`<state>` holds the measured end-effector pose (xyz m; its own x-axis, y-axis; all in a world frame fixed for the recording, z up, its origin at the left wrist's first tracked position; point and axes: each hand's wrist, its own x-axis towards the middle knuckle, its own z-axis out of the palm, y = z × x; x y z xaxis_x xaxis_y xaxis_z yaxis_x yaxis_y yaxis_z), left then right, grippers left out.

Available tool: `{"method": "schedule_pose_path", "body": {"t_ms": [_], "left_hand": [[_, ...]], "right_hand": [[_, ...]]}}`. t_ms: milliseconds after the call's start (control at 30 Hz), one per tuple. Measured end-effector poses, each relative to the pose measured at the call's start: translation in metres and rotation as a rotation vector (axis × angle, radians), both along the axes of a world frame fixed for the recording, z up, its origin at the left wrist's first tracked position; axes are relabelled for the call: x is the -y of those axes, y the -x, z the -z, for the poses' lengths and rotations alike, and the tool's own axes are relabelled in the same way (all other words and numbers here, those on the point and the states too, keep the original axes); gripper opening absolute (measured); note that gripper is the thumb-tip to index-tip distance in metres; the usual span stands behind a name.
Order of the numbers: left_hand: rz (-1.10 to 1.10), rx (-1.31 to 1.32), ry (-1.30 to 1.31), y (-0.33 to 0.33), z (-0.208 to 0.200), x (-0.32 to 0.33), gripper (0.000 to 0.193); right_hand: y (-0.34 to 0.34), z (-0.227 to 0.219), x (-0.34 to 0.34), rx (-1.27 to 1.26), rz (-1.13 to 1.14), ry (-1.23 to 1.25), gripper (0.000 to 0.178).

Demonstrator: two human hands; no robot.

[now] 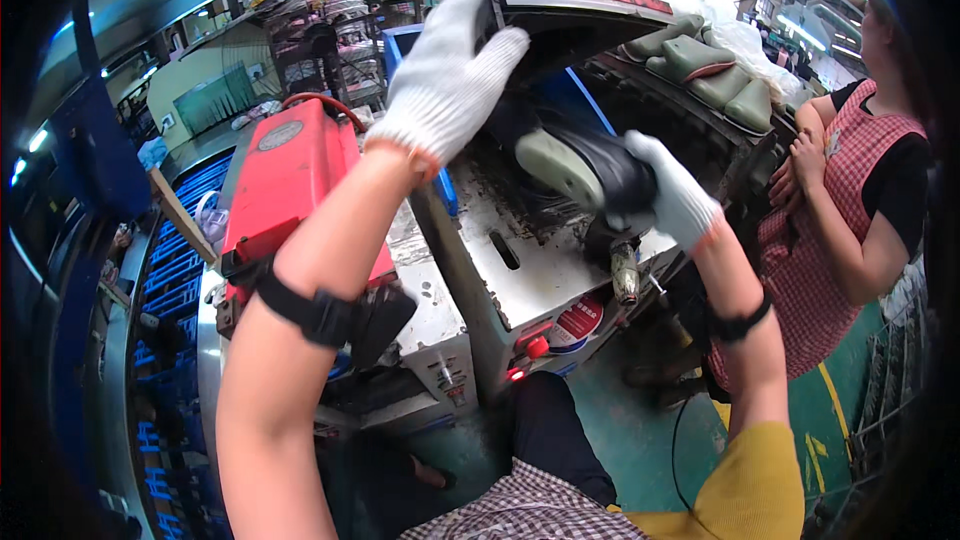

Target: Operate a sole-attaching machine to press shoe soles onto lasted uppers.

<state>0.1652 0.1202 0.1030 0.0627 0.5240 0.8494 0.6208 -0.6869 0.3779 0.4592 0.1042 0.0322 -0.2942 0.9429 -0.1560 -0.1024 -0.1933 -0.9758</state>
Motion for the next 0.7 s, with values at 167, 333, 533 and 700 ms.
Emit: {"method": "schedule_pose_path", "body": {"t_ms": [167,333,533,700], "left_hand": [[0.224,0.668,0.650,0.035,0.054,0.058,0.065],[0.906,0.895,0.653,0.026,0.098,0.143,0.073],[0.790,0.719,0.634,0.030,0.116,0.226,0.095],[0.616,0.615,0.582,0.033,0.138,0.265,0.082]], "right_hand": [[-0.010,0.045,0.109,-0.373,-0.061,-0.232,0.075],[0.009,0.133,0.182,-0.631,-0.031,0.019,0.083],[0.024,0.258,0.196,-0.948,-0.245,0.245,0.084],[0.037,0.315,0.228,-0.910,-0.243,0.460,0.085]]}}
